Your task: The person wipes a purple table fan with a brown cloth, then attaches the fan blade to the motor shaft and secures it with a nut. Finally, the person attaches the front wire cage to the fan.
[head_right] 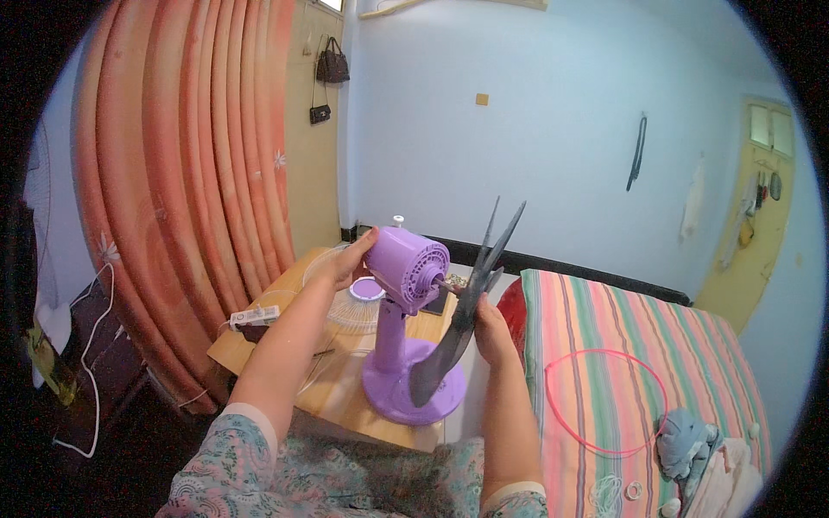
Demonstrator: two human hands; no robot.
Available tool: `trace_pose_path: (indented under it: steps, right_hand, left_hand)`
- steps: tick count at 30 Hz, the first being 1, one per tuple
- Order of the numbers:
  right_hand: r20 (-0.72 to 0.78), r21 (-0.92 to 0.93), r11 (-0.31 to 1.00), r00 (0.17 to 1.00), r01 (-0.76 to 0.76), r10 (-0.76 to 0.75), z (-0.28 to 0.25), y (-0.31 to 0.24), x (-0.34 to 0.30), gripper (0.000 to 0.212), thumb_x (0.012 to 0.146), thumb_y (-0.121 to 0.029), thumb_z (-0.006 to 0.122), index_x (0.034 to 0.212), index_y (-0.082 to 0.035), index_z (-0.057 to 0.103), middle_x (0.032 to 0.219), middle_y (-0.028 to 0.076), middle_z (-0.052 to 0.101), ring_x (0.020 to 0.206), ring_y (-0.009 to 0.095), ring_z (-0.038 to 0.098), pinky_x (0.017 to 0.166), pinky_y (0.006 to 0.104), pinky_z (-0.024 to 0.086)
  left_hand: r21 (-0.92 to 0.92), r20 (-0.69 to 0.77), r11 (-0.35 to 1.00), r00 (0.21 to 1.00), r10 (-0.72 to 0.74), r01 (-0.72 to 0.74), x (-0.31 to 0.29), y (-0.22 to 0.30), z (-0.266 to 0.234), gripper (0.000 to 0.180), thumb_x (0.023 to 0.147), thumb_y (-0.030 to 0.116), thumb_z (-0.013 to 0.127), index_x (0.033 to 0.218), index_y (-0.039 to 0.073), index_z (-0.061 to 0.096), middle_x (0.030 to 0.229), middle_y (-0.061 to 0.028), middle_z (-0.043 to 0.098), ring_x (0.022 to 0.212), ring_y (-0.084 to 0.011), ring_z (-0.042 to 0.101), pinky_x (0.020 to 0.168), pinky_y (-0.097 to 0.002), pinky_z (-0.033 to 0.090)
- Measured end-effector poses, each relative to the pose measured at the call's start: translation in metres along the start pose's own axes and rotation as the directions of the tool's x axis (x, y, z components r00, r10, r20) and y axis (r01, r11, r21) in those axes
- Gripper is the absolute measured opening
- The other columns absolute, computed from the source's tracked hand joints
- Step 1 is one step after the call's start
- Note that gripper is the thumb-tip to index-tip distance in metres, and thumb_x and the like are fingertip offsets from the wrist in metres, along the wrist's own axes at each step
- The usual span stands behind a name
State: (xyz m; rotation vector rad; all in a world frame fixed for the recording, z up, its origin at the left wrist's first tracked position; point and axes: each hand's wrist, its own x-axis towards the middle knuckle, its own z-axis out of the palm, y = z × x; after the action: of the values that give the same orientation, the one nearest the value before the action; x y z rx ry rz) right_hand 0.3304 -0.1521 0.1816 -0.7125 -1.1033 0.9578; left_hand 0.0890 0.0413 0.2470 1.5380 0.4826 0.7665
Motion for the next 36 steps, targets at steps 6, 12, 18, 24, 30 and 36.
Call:
trace_pose_path:
  steps: [6, 12, 18, 24, 30, 36]
  right_hand:
    - [-0.118, -0.054, 0.999, 0.993, -0.011, 0.005, -0.010, 0.013, 0.008, 0.032, 0.091, -0.037, 0.055, 0.101, -0.007, 0.060, 0.086, 0.002, 0.060, 0.082, 0.013, 0.054, 0.076, 0.0259, 0.039]
    - [-0.189, 0.074, 0.995, 0.980, 0.071, -0.056, 0.024, 0.006, 0.003, 0.023, 0.090, -0.028, 0.060, 0.099, -0.008, 0.058, 0.089, 0.001, 0.057, 0.082, 0.012, 0.054, 0.076, 0.0261, 0.043]
    - [-0.428, 0.138, 0.872, 0.822, 0.470, -0.375, 0.019, 0.015, 0.002, 0.022, 0.092, -0.019, 0.059, 0.108, -0.003, 0.058, 0.092, 0.004, 0.059, 0.078, 0.014, 0.057, 0.069, 0.0254, 0.046]
    - [-0.393, -0.266, 0.870, 0.778, 0.414, -0.490, 0.024, 0.021, 0.000, 0.027, 0.096, -0.019, 0.055, 0.117, -0.002, 0.056, 0.103, 0.004, 0.059, 0.090, 0.014, 0.057, 0.078, 0.0271, 0.048]
    - [-0.244, 0.151, 0.918, 0.914, 0.366, -0.324, 0.019, 0.023, 0.000, 0.040, 0.099, -0.033, 0.047, 0.126, -0.004, 0.050, 0.116, 0.007, 0.056, 0.104, 0.019, 0.055, 0.089, 0.0320, 0.046]
    - [-0.228, 0.403, 0.883, 0.961, 0.239, -0.156, 0.029, 0.016, -0.001, 0.063, 0.091, -0.054, 0.051, 0.129, -0.003, 0.048, 0.124, 0.010, 0.054, 0.112, 0.020, 0.052, 0.095, 0.0353, 0.043]
  left_hand:
    - [-0.073, 0.000, 0.993, 0.996, 0.093, -0.093, -0.034, 0.004, 0.006, 0.078, 0.084, 0.069, 0.051, 0.133, 0.013, 0.027, 0.127, -0.0095, 0.043, 0.113, -0.0221, 0.049, 0.095, -0.0383, 0.043]
    - [-0.129, 0.028, 0.976, 0.983, 0.180, -0.175, -0.059, 0.005, 0.002, 0.077, 0.087, 0.055, 0.061, 0.141, 0.014, 0.025, 0.133, -0.0101, 0.040, 0.123, -0.0226, 0.041, 0.103, -0.0373, 0.036]
    - [-0.084, 0.016, 0.946, 0.949, 0.316, -0.313, -0.082, 0.005, 0.024, 0.075, 0.085, 0.036, 0.070, 0.142, 0.009, 0.031, 0.133, -0.0126, 0.041, 0.126, -0.0231, 0.039, 0.106, -0.0362, 0.032]
    - [-0.007, -0.140, 0.955, 0.946, 0.293, -0.297, -0.100, 0.010, 0.031, 0.069, 0.082, 0.028, 0.072, 0.136, 0.006, 0.036, 0.125, -0.0108, 0.046, 0.117, -0.0198, 0.045, 0.101, -0.0330, 0.037]
    - [0.027, -0.143, 0.939, 0.928, 0.343, -0.343, -0.105, 0.012, 0.036, 0.068, 0.081, 0.028, 0.073, 0.135, 0.007, 0.036, 0.124, -0.0103, 0.045, 0.116, -0.0195, 0.044, 0.100, -0.0327, 0.038]
    - [0.136, -0.170, 0.928, 0.914, 0.368, -0.348, -0.110, 0.011, 0.035, 0.073, 0.079, 0.031, 0.075, 0.136, 0.008, 0.036, 0.125, -0.0113, 0.044, 0.117, -0.0215, 0.044, 0.101, -0.0337, 0.037]
